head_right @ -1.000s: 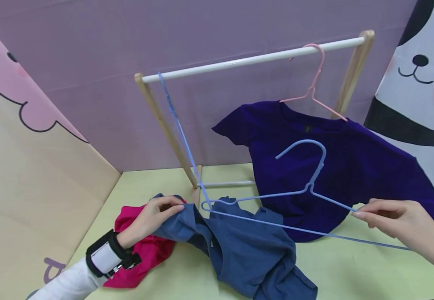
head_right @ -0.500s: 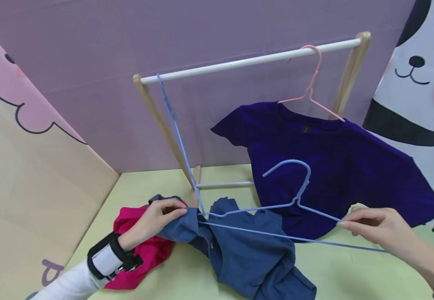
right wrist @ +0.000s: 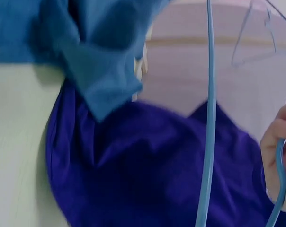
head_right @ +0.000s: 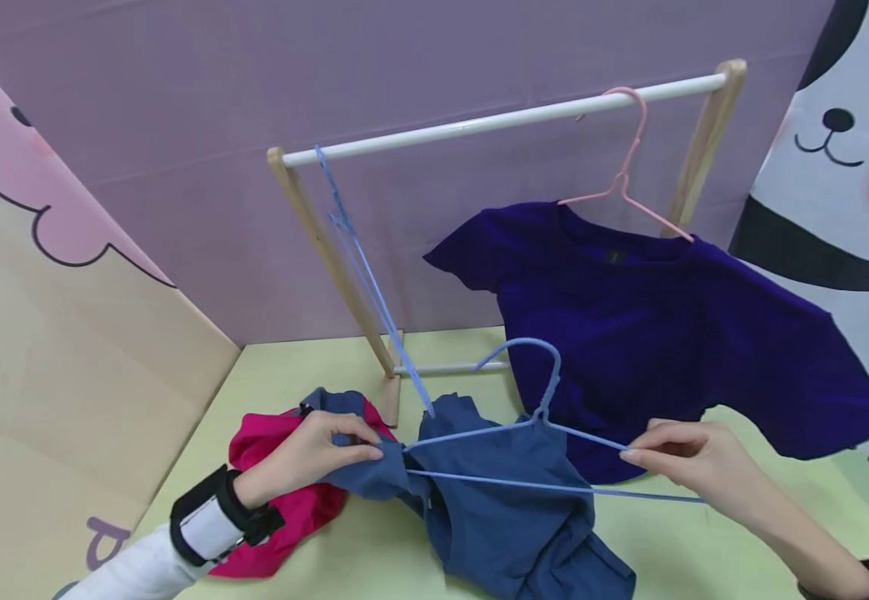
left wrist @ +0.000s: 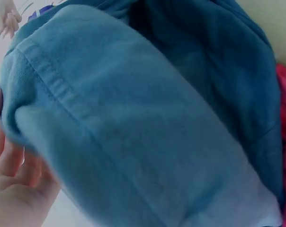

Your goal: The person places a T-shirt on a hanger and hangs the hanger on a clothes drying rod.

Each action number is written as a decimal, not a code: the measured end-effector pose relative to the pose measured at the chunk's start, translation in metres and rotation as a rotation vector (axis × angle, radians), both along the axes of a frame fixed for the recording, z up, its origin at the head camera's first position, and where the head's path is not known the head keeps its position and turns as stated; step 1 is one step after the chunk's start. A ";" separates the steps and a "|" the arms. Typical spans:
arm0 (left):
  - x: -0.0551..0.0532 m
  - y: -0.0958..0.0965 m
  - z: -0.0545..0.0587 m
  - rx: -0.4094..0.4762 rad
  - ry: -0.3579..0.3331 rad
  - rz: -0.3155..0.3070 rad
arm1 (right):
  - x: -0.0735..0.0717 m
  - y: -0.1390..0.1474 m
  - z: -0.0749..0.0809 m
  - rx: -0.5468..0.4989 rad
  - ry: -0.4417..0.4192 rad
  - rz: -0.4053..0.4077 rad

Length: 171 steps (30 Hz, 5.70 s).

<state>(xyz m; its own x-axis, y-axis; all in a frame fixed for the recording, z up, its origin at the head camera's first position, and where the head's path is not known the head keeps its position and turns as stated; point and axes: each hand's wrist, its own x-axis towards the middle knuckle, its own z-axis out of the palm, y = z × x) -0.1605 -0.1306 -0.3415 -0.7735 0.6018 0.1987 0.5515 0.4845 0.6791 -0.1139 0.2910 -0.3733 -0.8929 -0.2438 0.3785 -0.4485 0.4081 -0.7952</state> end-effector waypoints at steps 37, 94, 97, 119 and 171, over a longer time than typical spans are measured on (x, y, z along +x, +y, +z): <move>0.004 0.023 0.011 0.096 0.136 0.134 | -0.017 -0.129 0.004 0.045 0.365 -0.004; 0.008 -0.005 0.029 0.176 0.060 0.164 | 0.001 -0.047 -0.025 0.432 0.682 0.020; 0.011 0.000 0.029 0.174 0.064 0.155 | -0.002 -0.051 -0.014 0.339 0.661 0.078; 0.024 0.026 0.033 0.221 0.005 0.156 | -0.011 -0.097 0.011 0.228 0.533 0.132; 0.002 0.040 -0.035 0.039 0.216 -0.065 | 0.041 0.003 -0.026 0.218 0.101 -0.286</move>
<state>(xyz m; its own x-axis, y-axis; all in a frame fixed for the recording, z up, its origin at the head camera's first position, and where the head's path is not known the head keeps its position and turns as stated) -0.1582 -0.0906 -0.3762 -0.6701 0.6379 0.3795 0.7154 0.4189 0.5592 -0.0731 0.2936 -0.3988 -0.8974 -0.0744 0.4348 -0.3635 0.6831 -0.6334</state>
